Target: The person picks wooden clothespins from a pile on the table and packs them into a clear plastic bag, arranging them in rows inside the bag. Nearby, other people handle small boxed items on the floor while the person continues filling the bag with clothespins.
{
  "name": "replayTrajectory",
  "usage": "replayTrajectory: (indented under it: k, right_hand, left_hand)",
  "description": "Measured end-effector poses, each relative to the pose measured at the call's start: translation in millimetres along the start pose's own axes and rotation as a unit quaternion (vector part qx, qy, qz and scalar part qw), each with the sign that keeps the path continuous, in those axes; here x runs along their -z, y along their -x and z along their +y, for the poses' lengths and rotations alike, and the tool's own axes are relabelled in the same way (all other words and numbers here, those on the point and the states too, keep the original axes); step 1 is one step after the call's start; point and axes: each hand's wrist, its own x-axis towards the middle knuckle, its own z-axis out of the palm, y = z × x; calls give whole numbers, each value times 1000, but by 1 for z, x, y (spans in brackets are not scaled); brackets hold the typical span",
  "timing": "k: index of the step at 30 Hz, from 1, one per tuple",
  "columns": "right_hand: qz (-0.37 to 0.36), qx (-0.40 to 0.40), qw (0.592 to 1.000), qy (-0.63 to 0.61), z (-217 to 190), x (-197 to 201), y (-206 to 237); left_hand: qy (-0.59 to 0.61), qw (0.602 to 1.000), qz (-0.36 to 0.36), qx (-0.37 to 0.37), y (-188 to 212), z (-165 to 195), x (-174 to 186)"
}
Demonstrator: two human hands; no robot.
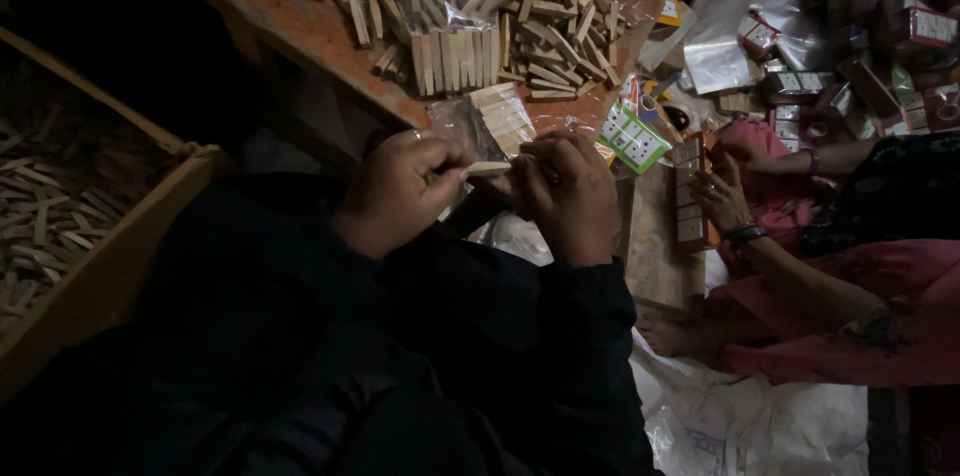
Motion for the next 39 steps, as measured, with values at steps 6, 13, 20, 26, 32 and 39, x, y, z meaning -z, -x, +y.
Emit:
replayTrajectory:
  k: [6,13,20,26,32,39]
  right_hand:
    - [4,3,1000,-3,0,-1,2]
    - [21,11,1000,17,0,-4,3]
    - [5,-20,1000,-7,1,-3,4]
    - [-5,5,1000,-6,2,1,-2]
    - [-11,-7,1000,0,0,1,-2]
    - [2,7,1000,18,2,0,-3]
  left_hand:
    - [-10,999,22,-36,-1,0,-2]
    - [-33,997,68,-11,2,14,-6]
    - [-60,995,72,27,1,9,-10]
    - [-75,993,84,-42,-1,-1,-9]
    - [-83,994,61,-44,-1,-4,-6]
    - [-28,997,74,8,0,-4,-7]
